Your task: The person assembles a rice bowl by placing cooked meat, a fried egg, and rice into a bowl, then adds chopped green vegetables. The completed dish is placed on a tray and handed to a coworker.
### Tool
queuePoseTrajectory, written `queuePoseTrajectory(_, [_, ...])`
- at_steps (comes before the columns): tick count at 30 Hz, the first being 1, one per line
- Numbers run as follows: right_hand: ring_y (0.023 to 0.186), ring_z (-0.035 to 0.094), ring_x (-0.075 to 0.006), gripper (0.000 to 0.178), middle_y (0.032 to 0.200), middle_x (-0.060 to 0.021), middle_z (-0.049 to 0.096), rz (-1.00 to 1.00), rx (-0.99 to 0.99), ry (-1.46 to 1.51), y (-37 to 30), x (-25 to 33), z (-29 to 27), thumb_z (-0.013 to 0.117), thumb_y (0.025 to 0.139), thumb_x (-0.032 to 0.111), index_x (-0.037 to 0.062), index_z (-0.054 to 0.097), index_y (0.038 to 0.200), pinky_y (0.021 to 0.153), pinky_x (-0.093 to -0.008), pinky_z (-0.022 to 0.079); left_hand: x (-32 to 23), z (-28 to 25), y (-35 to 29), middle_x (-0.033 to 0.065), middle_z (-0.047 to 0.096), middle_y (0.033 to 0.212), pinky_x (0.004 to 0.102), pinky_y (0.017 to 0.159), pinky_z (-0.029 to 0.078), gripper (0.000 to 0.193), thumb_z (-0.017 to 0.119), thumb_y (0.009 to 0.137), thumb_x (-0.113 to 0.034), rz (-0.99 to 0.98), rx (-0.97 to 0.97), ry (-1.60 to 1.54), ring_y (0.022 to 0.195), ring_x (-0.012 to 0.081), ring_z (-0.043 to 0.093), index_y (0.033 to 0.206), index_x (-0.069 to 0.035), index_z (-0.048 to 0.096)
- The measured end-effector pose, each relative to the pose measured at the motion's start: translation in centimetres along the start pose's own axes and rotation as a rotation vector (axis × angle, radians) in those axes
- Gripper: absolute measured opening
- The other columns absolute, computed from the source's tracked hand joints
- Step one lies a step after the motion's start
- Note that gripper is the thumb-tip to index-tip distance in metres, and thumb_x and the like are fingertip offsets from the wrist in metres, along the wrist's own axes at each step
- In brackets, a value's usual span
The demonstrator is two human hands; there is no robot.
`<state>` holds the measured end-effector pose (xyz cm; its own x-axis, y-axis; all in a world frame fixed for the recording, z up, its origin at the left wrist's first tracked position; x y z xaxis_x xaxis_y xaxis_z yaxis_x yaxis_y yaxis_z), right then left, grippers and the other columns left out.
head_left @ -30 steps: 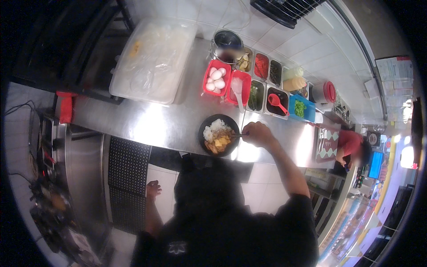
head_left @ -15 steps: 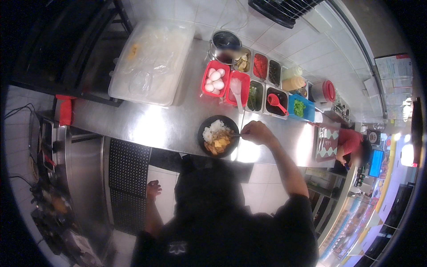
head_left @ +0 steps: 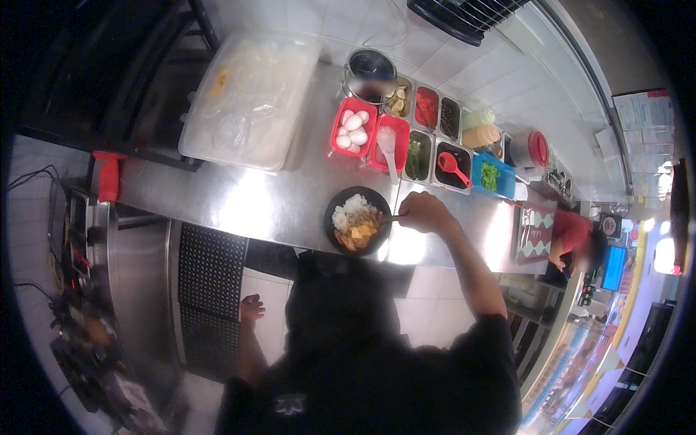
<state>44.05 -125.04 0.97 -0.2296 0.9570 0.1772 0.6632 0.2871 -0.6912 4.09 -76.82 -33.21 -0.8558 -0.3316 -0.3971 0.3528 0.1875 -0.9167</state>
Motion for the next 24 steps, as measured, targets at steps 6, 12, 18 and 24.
queuePoseTrajectory(6, [0.105, 0.068, -0.0401, 0.032, 0.112, -0.0204, 0.068, 0.033, -0.052, -0.016, -0.7, -1.6, 0.4, 0.067, 0.09, 0.037, 0.0072, 0.078, 0.092, 0.09, -0.0509, 0.056, -0.3, 0.8, 0.2, 0.0069, 0.07, 0.087, 0.0361, 0.053, 0.053, 0.028, 0.07, 0.099, -0.028, -0.075, -0.049, 0.106, 0.062, 0.0188, 0.066, 0.121, -0.012, 0.065])
queuePoseTrajectory(12, [0.102, 0.069, -0.0424, 0.036, 0.11, -0.022, 0.069, 0.057, -0.027, 0.003, 0.4, -1.2, 1.5, 0.066, 0.093, 0.039, 0.0045, 0.077, 0.091, 0.087, -0.0512, 0.058, -0.9, 1.0, 1.2, 0.0073, 0.07, 0.091, 0.0368, 0.058, 0.055, 0.033, 0.068, 0.099, -0.033, -0.062, 0.013, 0.123, 0.067, 0.0197, 0.067, 0.123, -0.011, 0.064])
queuePoseTrajectory(18, [0.096, 0.072, -0.0432, 0.036, 0.104, -0.0219, 0.071, 0.071, -0.07, 0.015, 0.2, -0.5, 0.8, 0.068, 0.091, 0.036, 0.0019, 0.077, 0.093, 0.084, -0.0524, 0.059, -0.5, 0.4, 1.7, 0.0055, 0.068, 0.093, 0.0366, 0.06, 0.054, 0.023, 0.067, 0.098, -0.029, -0.109, 0.122, -0.041, 0.072, 0.0196, 0.068, 0.116, -0.014, 0.067])
queuePoseTrajectory(24, [0.09, 0.073, -0.0383, 0.028, 0.093, -0.0189, 0.075, 0.046, -0.024, 0.037, -1.4, -1.6, 2.6, 0.07, 0.084, 0.033, 0.0074, 0.081, 0.09, 0.083, -0.0489, 0.058, 1.4, -1.2, 4.3, 0.0025, 0.066, 0.088, 0.0353, 0.057, 0.053, 0.011, 0.067, 0.097, -0.024, -0.216, 0.385, -0.211, 0.068, 0.0189, 0.066, 0.104, -0.016, 0.067])
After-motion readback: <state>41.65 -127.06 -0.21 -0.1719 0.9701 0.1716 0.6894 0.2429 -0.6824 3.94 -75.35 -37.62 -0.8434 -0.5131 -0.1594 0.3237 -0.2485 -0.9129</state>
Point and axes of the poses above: each hand's wrist, its own y-axis towards the middle knuckle, its own z-axis out of the palm, x = y × z, the point moved 5 cm from there along y, towards the middle knuckle
